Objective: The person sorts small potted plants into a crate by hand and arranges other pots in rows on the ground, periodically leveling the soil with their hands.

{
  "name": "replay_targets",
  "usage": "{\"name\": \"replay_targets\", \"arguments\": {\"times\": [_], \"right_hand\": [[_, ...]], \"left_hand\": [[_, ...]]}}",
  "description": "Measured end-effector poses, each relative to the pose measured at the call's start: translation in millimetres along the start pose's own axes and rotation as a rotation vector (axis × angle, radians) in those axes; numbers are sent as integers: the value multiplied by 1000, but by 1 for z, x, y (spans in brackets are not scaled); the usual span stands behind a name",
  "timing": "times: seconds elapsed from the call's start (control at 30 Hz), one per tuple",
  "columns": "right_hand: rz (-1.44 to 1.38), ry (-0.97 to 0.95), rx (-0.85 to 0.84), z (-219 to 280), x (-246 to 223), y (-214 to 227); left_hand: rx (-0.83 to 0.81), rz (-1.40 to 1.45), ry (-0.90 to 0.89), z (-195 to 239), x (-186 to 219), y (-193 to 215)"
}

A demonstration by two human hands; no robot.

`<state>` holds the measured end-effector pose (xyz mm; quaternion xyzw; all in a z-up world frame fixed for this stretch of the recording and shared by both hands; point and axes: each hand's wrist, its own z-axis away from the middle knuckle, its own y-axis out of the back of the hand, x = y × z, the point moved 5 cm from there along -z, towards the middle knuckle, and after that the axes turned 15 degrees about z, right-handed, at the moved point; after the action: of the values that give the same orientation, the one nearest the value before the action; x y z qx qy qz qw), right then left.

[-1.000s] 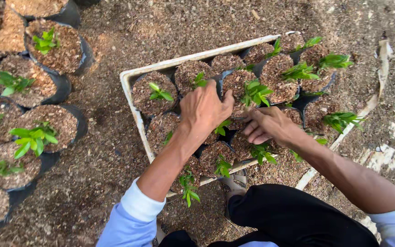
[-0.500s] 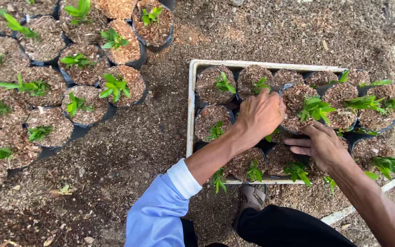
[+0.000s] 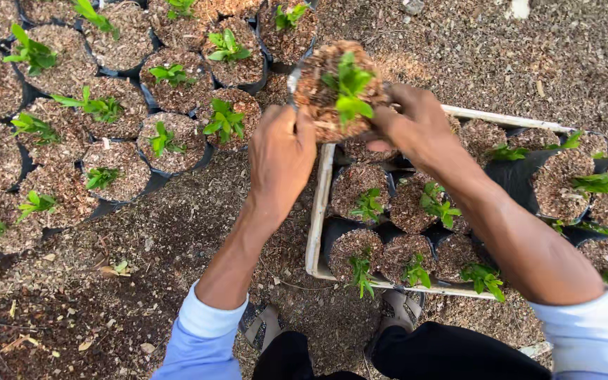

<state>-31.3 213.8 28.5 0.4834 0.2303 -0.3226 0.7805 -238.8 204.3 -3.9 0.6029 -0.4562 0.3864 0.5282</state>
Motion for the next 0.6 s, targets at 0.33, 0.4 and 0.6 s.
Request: {"name": "replay_targets", "arguments": {"times": [0.33,0.4,0.6], "right_hand": [[-59,-200,51,-120,26,-96],[-92,-136,112,-133,34,-96],[-100,-124,123,-160,59,-124]], "left_hand": [[172,-87,136,-19,-135,-14],[180,-131,88,-23,-139,-20],[56,-4,357,-20,-163,-23]]}}
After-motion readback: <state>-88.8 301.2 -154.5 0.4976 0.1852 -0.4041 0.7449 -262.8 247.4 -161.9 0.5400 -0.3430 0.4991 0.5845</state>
